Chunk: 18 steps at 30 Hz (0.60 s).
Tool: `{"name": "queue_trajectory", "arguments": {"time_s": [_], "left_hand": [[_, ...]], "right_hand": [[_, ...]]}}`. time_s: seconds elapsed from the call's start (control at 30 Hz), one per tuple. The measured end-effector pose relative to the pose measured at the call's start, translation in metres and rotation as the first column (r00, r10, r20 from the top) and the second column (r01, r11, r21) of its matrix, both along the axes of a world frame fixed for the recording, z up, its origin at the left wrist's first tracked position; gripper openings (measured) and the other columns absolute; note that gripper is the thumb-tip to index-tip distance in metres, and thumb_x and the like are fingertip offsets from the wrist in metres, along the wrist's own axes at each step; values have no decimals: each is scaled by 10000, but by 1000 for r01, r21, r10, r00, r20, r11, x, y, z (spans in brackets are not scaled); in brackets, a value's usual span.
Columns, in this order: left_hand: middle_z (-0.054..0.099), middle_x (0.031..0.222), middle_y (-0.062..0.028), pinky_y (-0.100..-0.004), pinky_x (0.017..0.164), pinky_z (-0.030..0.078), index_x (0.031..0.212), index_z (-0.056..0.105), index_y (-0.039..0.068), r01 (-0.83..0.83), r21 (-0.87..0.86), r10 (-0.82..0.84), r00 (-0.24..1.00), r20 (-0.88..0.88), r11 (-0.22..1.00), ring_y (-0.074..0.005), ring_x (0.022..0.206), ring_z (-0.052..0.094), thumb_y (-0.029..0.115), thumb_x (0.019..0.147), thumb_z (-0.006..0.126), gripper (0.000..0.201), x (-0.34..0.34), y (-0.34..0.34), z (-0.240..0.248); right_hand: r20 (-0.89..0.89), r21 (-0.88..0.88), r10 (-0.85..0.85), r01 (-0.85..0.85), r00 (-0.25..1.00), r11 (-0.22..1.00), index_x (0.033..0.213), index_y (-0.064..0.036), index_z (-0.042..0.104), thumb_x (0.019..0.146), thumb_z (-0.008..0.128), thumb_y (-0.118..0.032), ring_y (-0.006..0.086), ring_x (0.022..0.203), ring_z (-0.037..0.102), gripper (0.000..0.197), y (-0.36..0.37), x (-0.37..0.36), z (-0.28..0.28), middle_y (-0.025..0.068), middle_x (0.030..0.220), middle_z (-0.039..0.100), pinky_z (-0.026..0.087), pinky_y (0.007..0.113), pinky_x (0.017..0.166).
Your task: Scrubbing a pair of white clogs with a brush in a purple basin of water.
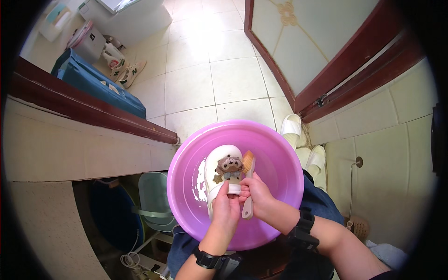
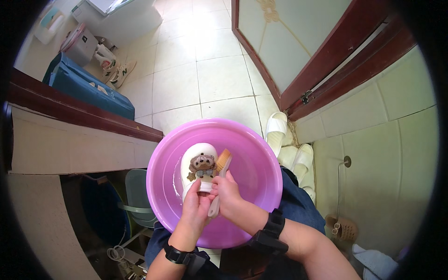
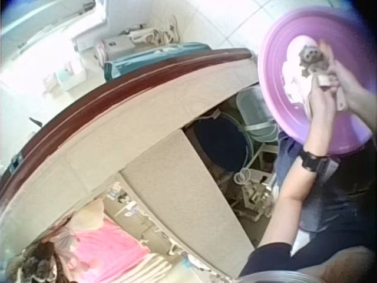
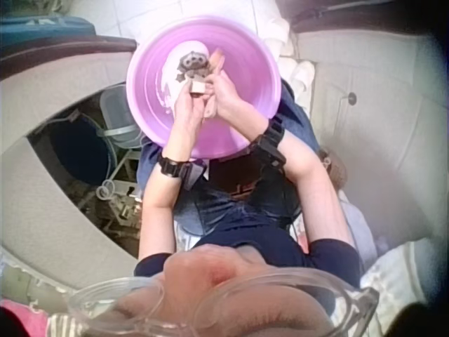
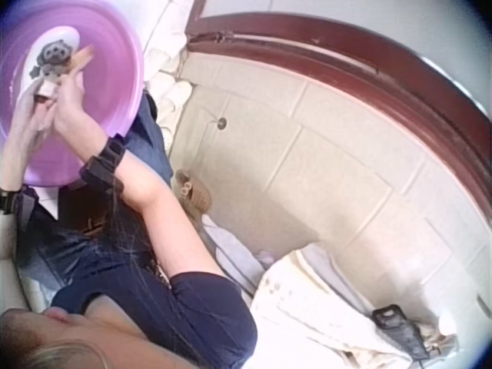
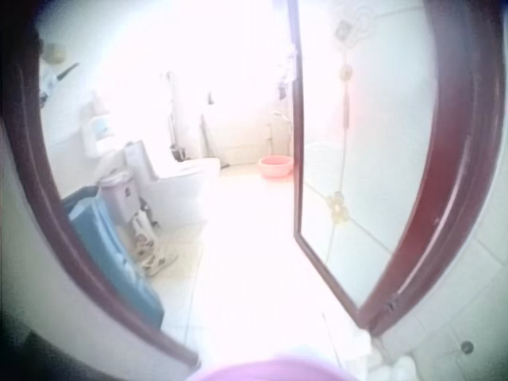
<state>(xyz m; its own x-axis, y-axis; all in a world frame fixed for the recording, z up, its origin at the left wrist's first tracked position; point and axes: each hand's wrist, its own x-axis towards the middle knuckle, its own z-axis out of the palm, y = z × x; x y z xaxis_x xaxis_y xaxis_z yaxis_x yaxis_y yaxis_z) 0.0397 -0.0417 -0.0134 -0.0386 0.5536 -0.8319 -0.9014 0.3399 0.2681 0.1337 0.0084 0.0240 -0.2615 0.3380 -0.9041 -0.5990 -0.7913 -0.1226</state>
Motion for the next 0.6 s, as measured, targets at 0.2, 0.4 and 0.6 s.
{"name": "queue_trajectory", "arguments": {"time_s": [0.2,0.4,0.6], "left_hand": [[486,1228,-126,-413,1010,396,1247,418,3,-266,-104,263,964,-37,958,-241,1134,498,222,959,444,363,6,16,25],[479,1251,-118,-427,1025,378,1272,407,17,-335,-198,337,941,-22,921,-257,1161,484,290,967,402,409,-4,12,11],[465,1280,-130,-417,1040,357,1296,392,18,-284,-266,297,955,8,921,-265,1184,465,318,974,390,440,-3,-1,5]], "right_hand": [[35,128,169,-172,985,977,1324,-268,331,840,447,2,53,435,301,566,6,20,-2,-41,597,313,290,210,383],[286,190,433,-494,855,849,1455,-216,231,886,440,-96,68,452,278,618,4,46,-24,-45,607,290,294,226,418],[831,159,440,-903,340,398,1362,-54,395,902,479,-180,279,1016,603,484,-23,92,-85,189,1151,591,466,330,861]]}}
